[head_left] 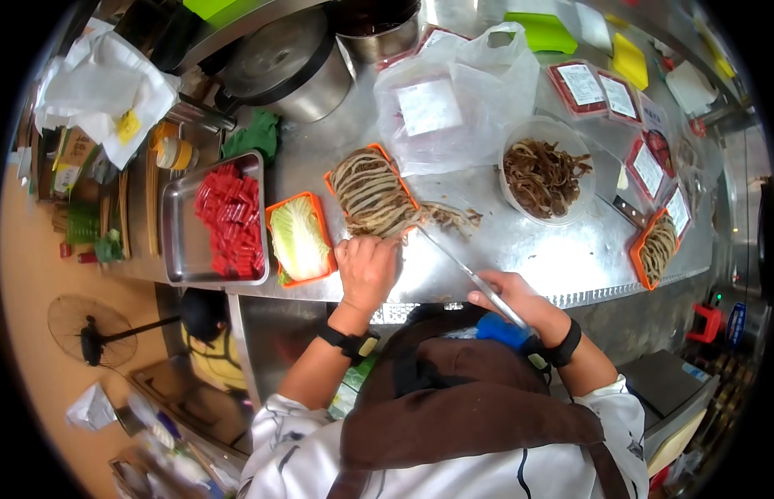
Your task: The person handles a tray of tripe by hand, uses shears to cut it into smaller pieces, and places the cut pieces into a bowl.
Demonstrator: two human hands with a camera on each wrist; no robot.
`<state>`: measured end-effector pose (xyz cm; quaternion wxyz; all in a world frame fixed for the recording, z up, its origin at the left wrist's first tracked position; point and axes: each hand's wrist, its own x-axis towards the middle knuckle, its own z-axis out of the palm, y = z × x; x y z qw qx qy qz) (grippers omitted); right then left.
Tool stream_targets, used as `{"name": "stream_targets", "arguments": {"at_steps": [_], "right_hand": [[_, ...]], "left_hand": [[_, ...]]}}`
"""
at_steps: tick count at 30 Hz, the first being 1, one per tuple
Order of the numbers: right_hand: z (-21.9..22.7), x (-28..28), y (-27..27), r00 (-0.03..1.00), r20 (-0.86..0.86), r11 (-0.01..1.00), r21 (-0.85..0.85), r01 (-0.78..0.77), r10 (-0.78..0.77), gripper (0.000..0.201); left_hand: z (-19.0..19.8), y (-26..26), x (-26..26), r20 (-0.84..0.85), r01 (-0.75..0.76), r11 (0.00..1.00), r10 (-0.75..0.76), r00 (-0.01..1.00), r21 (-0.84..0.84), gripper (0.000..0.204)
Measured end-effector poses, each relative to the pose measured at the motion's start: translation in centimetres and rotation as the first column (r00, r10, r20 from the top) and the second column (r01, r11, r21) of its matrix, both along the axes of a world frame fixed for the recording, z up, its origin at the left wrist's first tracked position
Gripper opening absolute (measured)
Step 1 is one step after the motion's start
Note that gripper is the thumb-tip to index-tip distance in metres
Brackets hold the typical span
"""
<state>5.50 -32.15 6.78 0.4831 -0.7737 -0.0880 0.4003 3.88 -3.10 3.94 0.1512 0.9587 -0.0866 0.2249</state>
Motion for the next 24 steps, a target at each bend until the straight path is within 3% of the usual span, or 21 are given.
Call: {"name": "stream_targets", "arguments": {"at_steps": [2, 4, 10, 24], "right_hand": [[0.2, 0.4, 0.4, 0.999, 0.033, 1.000, -0.010, -0.027, 0.028, 0.060], [0.8, 0.9, 0.8, 0.991, -0.136, 1.000, 0.009, 0.001, 0.000, 0.063], [0.8, 1.5, 1.3, 0.973, -0.232, 1.000, 0.022, -0.007, 0.011, 0.061], [1.7, 0.3, 0.7, 0.950, -0.287, 0.987, 0.069, 0.147, -0.121, 0.048]], "left_hand": [[-0.2, 0.4, -0.3, 0.016, -0.027, 1.000, 0.027, 1.000, -0.006, 0.015], [-0.2, 0.7, -0.2, 0.038, -0.033, 0.999, 0.035, 0.999, -0.029, 0.014], [-0.3, 0.5, 0.0, 0.037, -0.044, 0.997, 0.046, 0.998, -0.057, 0.012], [-0.5, 0.2, 0.5, 0.030, -0.064, 0.998, 0.065, 0.997, -0.026, 0.012]]}}
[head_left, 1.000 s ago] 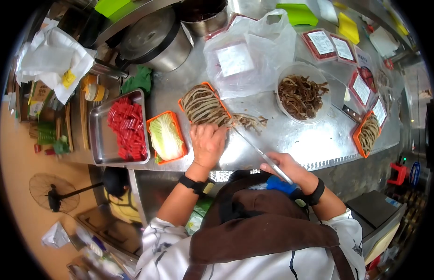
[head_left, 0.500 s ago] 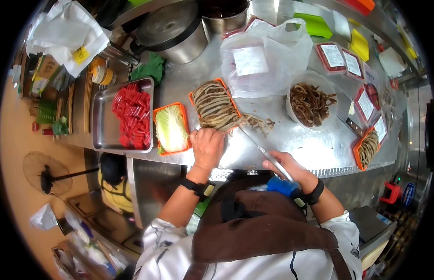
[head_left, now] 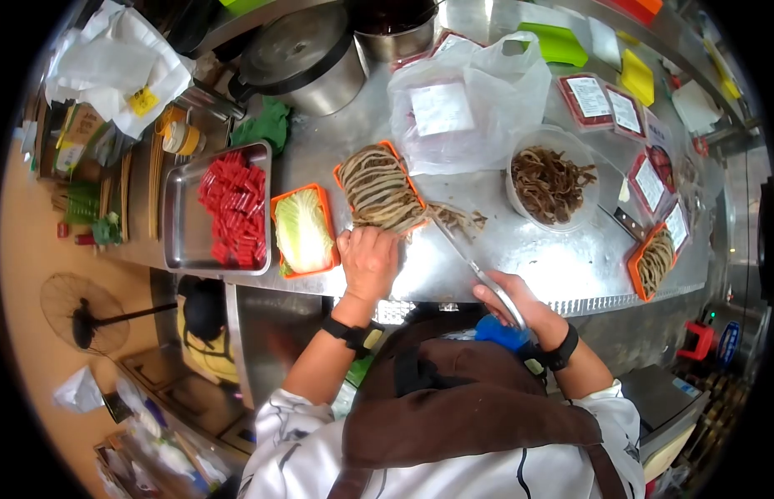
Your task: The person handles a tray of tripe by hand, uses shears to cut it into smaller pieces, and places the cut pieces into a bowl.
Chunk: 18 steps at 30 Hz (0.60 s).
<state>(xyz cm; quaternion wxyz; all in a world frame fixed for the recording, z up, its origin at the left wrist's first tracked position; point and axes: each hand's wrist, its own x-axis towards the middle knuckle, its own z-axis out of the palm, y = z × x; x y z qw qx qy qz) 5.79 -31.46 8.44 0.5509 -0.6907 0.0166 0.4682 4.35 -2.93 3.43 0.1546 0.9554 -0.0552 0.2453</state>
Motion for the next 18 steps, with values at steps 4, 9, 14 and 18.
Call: {"name": "stream_targets", "arguments": {"at_steps": [4, 9, 14, 18], "right_hand": [[-0.5, -0.4, -0.1, 0.999, 0.022, 0.996, 0.089, -0.033, 0.031, 0.051], [-1.4, -0.4, 0.3, 1.000, -0.002, 0.996, 0.088, -0.025, 0.025, 0.053], [-1.6, -0.4, 0.6, 1.000, -0.010, 0.997, 0.072, -0.010, 0.010, 0.055], [-1.4, -0.5, 0.6, 0.999, 0.015, 0.997, 0.065, -0.035, 0.034, 0.057]], "left_hand": [[0.8, -0.8, 0.8, 0.008, 0.025, 0.999, -0.025, 1.000, -0.020, 0.010], [0.8, -1.6, 2.0, -0.013, 0.046, 0.999, -0.046, 0.999, -0.011, 0.014], [0.4, -1.9, 2.5, -0.055, 0.059, 0.998, -0.058, 0.997, 0.008, 0.017], [0.5, -2.3, 2.6, -0.037, 0.037, 0.999, -0.037, 0.999, 0.005, 0.015]]}}
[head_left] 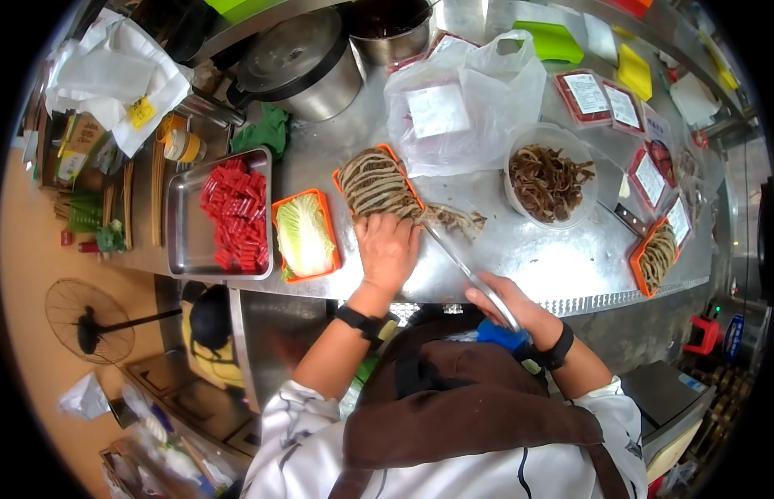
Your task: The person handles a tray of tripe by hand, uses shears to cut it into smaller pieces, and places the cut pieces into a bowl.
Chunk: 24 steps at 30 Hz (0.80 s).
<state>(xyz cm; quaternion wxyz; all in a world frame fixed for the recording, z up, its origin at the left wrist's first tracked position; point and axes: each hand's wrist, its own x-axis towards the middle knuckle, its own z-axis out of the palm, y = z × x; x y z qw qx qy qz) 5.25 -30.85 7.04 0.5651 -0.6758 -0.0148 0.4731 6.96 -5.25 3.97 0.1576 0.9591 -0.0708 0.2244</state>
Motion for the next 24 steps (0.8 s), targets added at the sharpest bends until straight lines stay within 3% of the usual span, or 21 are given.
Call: {"name": "stream_targets", "arguments": {"at_steps": [11, 14, 24], "right_hand": [[-0.2, 0.0, 0.6, 1.000, 0.013, 1.000, -0.001, 0.018, -0.018, 0.052], [-0.5, -0.1, 0.8, 0.999, 0.025, 1.000, 0.007, 0.020, -0.020, 0.041], [-0.8, -0.2, 0.3, 0.992, -0.043, 0.970, 0.212, 0.121, -0.115, 0.047]], "left_hand": [[0.1, -0.2, 0.3, -0.036, -0.013, 1.000, 0.013, 0.999, 0.017, 0.011], [0.1, -0.2, 0.5, -0.044, -0.012, 1.000, 0.012, 0.999, 0.001, 0.008], [0.0, -0.2, 0.5, -0.043, -0.022, 1.000, 0.023, 0.999, 0.002, 0.008]]}}
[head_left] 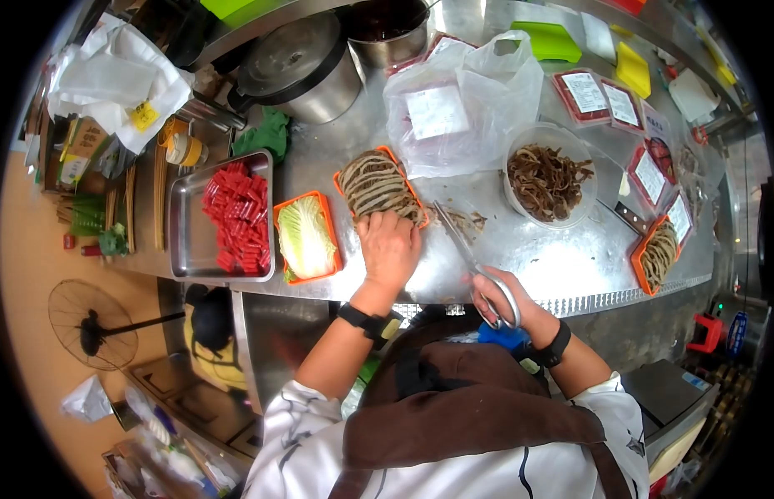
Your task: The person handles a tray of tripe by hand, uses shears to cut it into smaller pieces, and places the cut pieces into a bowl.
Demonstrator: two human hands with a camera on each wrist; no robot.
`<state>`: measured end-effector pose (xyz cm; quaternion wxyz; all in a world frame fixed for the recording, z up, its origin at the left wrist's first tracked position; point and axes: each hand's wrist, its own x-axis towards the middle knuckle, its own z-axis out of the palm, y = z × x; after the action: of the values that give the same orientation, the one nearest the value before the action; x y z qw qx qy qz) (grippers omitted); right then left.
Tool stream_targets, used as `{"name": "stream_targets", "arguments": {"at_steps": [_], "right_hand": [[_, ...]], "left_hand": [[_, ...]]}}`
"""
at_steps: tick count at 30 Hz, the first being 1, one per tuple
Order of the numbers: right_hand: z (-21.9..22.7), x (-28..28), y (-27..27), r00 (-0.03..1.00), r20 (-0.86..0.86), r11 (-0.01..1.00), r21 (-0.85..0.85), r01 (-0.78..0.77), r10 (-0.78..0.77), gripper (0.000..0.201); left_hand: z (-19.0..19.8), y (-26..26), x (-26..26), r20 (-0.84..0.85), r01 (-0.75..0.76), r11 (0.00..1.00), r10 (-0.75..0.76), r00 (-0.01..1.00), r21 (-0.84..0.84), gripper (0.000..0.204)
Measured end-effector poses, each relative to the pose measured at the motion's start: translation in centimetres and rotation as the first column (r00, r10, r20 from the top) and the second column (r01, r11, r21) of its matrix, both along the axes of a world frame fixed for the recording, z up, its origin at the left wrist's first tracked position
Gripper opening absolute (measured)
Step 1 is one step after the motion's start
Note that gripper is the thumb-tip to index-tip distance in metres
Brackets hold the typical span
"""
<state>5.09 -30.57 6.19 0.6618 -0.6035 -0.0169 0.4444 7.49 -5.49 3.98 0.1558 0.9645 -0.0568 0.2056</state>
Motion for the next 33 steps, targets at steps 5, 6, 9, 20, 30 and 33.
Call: {"name": "stream_targets", "arguments": {"at_steps": [5, 6, 9, 20, 30, 33], "right_hand": [[0.0, 0.1, -0.3, 1.000, -0.006, 1.000, -0.011, 0.019, -0.019, 0.049], [0.2, 0.1, -0.1, 1.000, -0.002, 0.996, -0.090, -0.017, 0.016, 0.048], [0.3, -0.1, 0.4, 0.999, 0.009, 0.986, -0.162, -0.034, 0.036, 0.046], [0.6, 0.2, 2.1, 0.983, 0.168, 0.966, -0.255, -0.030, 0.075, 0.052], [1.8, 0.8, 2.1, 0.966, 0.213, 0.931, -0.360, -0.063, 0.147, 0.053], [1.4, 0.9, 2.1, 0.911, 0.376, 0.929, -0.370, -0.024, 0.173, 0.054]], "left_hand": [[-0.1, 0.0, 0.0, 0.023, -0.004, 1.000, 0.004, 1.000, 0.007, 0.007], [-0.2, 0.0, -0.1, 0.024, -0.001, 1.000, 0.001, 1.000, -0.002, 0.007], [-0.2, 0.2, -0.2, 0.023, 0.008, 1.000, -0.007, 1.000, -0.013, 0.008], [0.3, 0.7, -0.4, -0.020, 0.051, 0.999, -0.051, 0.998, 0.008, 0.006], [-0.1, 1.2, -0.4, -0.006, 0.074, 0.996, -0.074, 0.997, 0.044, 0.006], [0.2, 1.1, -0.3, 0.002, 0.082, 0.996, -0.082, 0.997, 0.043, 0.004]]}}
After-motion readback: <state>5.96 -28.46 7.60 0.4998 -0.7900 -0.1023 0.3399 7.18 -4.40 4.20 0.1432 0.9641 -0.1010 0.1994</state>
